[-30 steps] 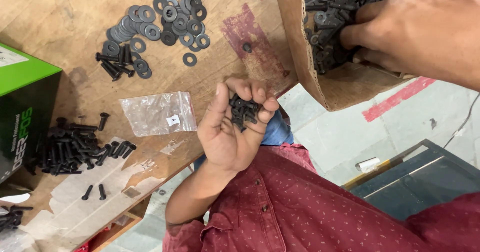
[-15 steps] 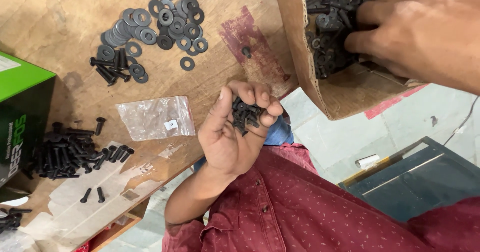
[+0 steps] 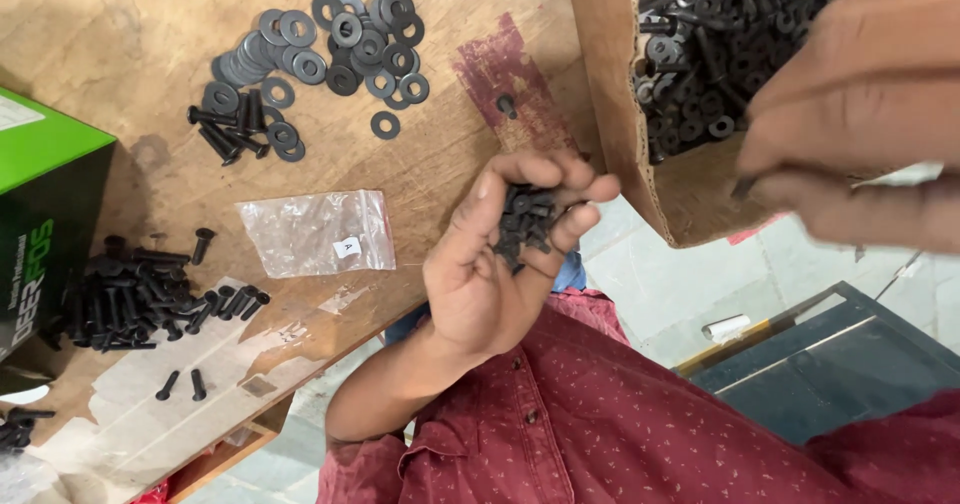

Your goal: Sort and inspect bolts, washers, and other hardware components on a workbench.

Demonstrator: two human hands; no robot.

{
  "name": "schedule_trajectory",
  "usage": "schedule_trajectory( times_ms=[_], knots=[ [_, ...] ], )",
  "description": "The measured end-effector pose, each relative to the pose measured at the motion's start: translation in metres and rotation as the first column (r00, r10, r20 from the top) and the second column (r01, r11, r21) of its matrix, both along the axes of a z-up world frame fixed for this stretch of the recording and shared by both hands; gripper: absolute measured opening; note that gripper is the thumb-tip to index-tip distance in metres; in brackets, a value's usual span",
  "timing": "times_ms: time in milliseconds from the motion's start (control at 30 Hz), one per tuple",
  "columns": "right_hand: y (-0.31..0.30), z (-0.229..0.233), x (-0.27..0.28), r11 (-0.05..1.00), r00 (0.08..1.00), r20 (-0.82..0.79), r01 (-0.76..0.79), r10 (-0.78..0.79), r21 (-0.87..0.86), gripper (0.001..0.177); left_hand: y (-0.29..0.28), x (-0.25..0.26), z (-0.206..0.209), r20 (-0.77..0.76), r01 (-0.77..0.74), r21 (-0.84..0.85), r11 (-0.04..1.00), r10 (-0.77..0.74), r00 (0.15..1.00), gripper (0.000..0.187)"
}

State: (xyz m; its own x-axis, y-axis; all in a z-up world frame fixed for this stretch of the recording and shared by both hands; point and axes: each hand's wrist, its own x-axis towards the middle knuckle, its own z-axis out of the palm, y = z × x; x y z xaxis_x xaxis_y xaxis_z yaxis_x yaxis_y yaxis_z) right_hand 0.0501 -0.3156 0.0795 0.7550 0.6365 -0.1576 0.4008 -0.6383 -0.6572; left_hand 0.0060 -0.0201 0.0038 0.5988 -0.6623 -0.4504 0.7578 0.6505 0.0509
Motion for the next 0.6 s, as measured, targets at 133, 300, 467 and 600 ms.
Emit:
schedule_trajectory(
  times_ms=[133, 300, 467, 600],
  knots=[
    [0.041, 0.029, 0.011, 0.959, 0.997, 0.036, -0.076, 0.068, 0.274, 0.016, -0.009, -0.001, 0.011, -0.008, 0.025, -0.034, 0.999, -0.026, 1.000, 0.044],
    [0.041, 0.017, 0.013, 0.959, 0.923, -0.337, -0.245, 0.186, -0.140, 0.047, -0.003, -0.005, 0.012, -0.041, 0.011, -0.027, 1.000, -0.012, 0.999, 0.043],
    [0.000, -0.019, -0.017, 0.997, 0.999, -0.041, -0.024, 0.021, -0.076, 0.024, 0.004, -0.006, 0.002, -0.067, 0.005, -0.044, 0.999, -0.008, 0.998, 0.038],
    [0.031, -0.023, -0.013, 0.734, 0.957, -0.171, -0.289, 0.234, -0.614, 0.039, 0.004, -0.007, -0.003, -0.108, 0.009, -0.008, 1.000, -0.010, 0.994, 0.037]
  ],
)
